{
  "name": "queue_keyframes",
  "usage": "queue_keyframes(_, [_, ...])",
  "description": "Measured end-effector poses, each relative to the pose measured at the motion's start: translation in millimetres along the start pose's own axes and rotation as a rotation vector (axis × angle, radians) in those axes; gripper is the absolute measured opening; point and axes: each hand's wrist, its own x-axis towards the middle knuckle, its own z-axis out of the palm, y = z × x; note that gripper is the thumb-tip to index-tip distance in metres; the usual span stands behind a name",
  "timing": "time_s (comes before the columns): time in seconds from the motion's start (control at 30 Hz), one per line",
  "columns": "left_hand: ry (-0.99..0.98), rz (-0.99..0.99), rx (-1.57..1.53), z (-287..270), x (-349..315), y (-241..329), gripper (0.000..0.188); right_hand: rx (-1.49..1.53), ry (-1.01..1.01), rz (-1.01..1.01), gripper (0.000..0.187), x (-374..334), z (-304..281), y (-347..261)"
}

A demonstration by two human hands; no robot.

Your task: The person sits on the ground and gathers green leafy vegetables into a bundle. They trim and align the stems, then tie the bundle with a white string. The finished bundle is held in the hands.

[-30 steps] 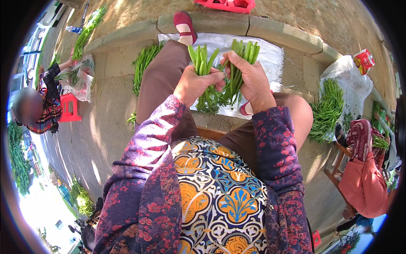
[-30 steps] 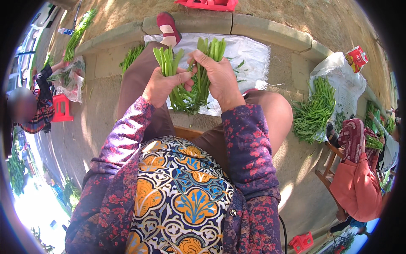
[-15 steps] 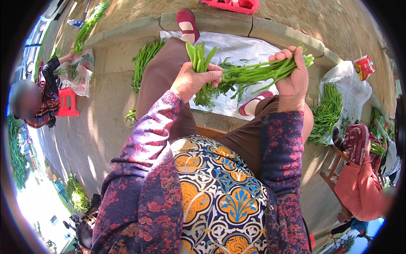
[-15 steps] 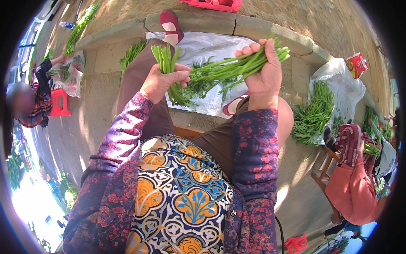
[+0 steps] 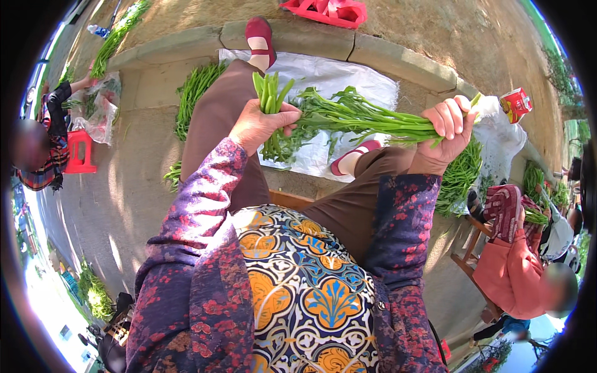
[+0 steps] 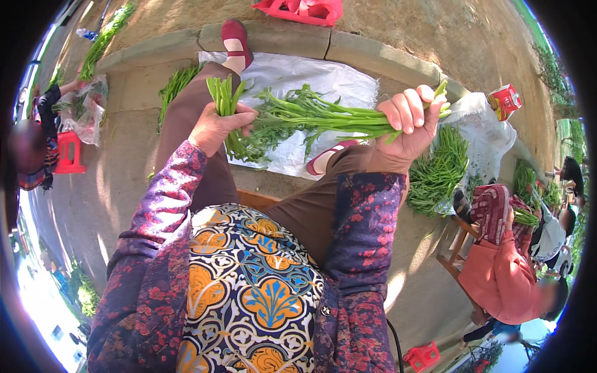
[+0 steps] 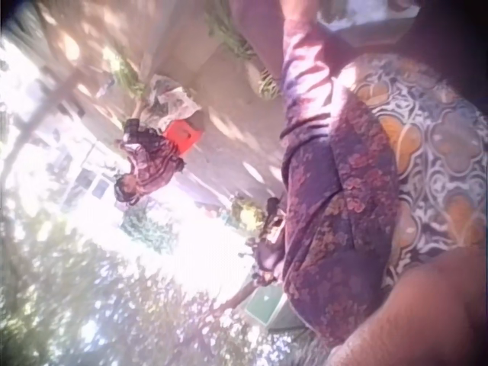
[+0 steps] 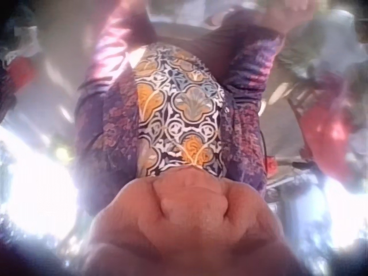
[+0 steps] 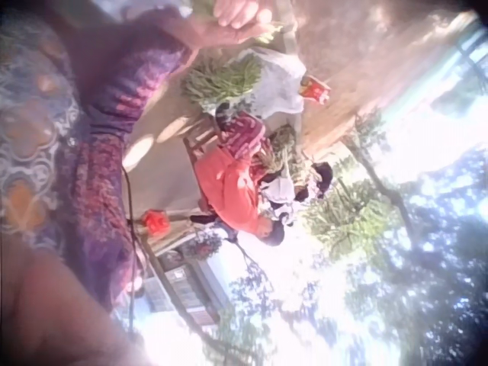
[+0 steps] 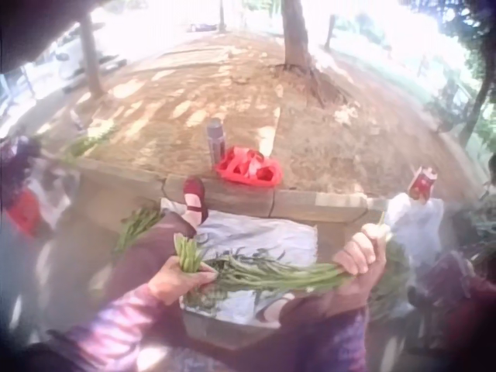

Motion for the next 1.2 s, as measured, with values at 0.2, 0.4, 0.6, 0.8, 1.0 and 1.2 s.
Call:
queue_keyframes(0.2, [0.279,0.107,-0.190,-2.1,3.8,0.2,0.022,-0.006,-0.114,0.007,0.029,-0.5,1.2,0.3])
queue_keyframes(0.4, [0.174,0.169,-0.031,21.0,-13.0,39.1,0.018,-0.054,-0.134,0.059,0.030,0.2,2.0,4.0])
queue_keyframes(0.6, [-0.028,0.222,0.145,55.9,-14.4,48.4,0.010,-0.118,-0.122,0.126,0.030,-0.1,1.4,7.1])
queue_keyframes(0.8, [-0.120,0.312,0.184,71.8,-9.0,38.2,0.012,-0.083,-0.107,0.150,0.032,1.0,3.9,10.7])
queue_keyframes(1.0, [-0.168,0.365,0.220,78.7,-8.2,30.8,0.014,-0.108,-0.074,0.170,0.034,1.5,2.9,14.0])
queue_keyframes(1.2, [-0.159,0.359,0.228,80.0,-9.4,30.1,0.014,-0.129,-0.071,0.185,0.035,2.3,0.4,14.7])
